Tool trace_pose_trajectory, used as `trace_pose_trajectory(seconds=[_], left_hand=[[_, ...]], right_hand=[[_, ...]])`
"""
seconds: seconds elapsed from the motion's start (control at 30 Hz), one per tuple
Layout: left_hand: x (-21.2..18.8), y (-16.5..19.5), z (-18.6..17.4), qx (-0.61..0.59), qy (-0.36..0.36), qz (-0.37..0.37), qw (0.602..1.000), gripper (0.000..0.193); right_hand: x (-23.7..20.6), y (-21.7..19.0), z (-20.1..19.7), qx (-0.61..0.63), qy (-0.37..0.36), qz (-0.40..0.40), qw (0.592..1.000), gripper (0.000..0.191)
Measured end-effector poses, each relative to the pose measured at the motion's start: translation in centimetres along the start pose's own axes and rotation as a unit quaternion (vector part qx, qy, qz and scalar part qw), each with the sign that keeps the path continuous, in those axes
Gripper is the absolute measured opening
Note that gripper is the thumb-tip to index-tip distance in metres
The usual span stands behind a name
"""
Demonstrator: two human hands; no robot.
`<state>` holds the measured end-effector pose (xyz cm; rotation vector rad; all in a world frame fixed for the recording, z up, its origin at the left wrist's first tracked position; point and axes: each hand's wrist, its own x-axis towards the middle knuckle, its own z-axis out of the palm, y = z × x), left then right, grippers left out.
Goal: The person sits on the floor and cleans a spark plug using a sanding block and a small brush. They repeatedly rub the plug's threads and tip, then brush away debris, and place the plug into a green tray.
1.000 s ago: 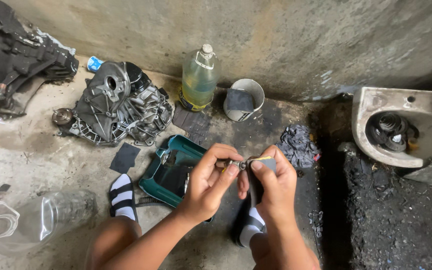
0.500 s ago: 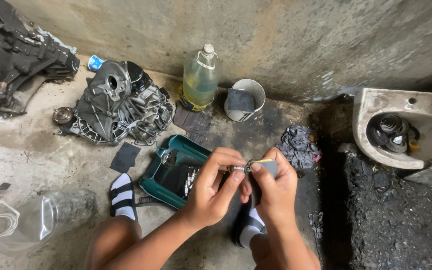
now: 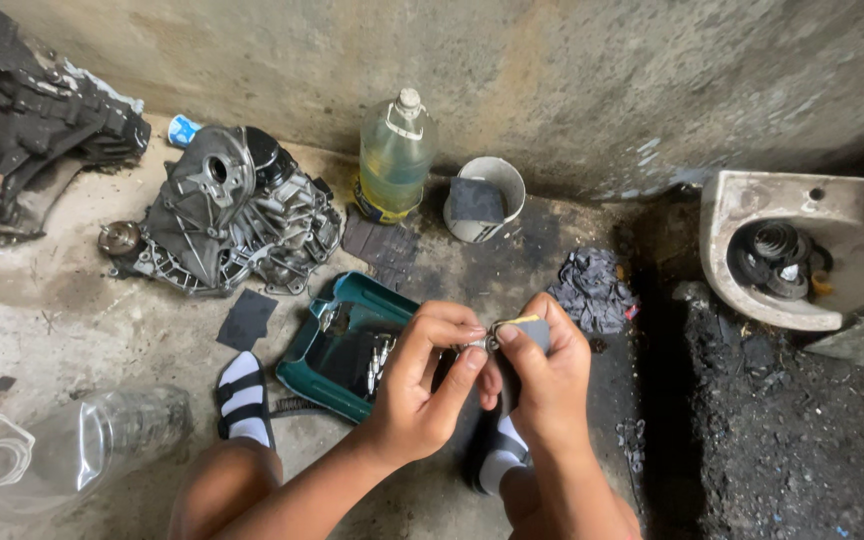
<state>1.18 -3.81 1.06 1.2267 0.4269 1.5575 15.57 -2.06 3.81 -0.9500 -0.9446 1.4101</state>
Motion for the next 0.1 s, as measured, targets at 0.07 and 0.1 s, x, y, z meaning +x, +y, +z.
trace_pose_trajectory(seconds=[0.07, 0.1], left_hand=[[0.20, -0.11, -0.16, -0.034, 0.019, -0.024, 0.999, 0.013], [0.22, -0.16, -0.24, -0.051, 0.029, -0.037, 0.998, 0.014]], right_hand=[[0.03, 0.14, 0.17, 0.000, -0.004, -0.011, 1.000, 0.020], [0.08, 0.19, 0.16, 0.007, -0.019, -0.013, 1.000, 0.020]])
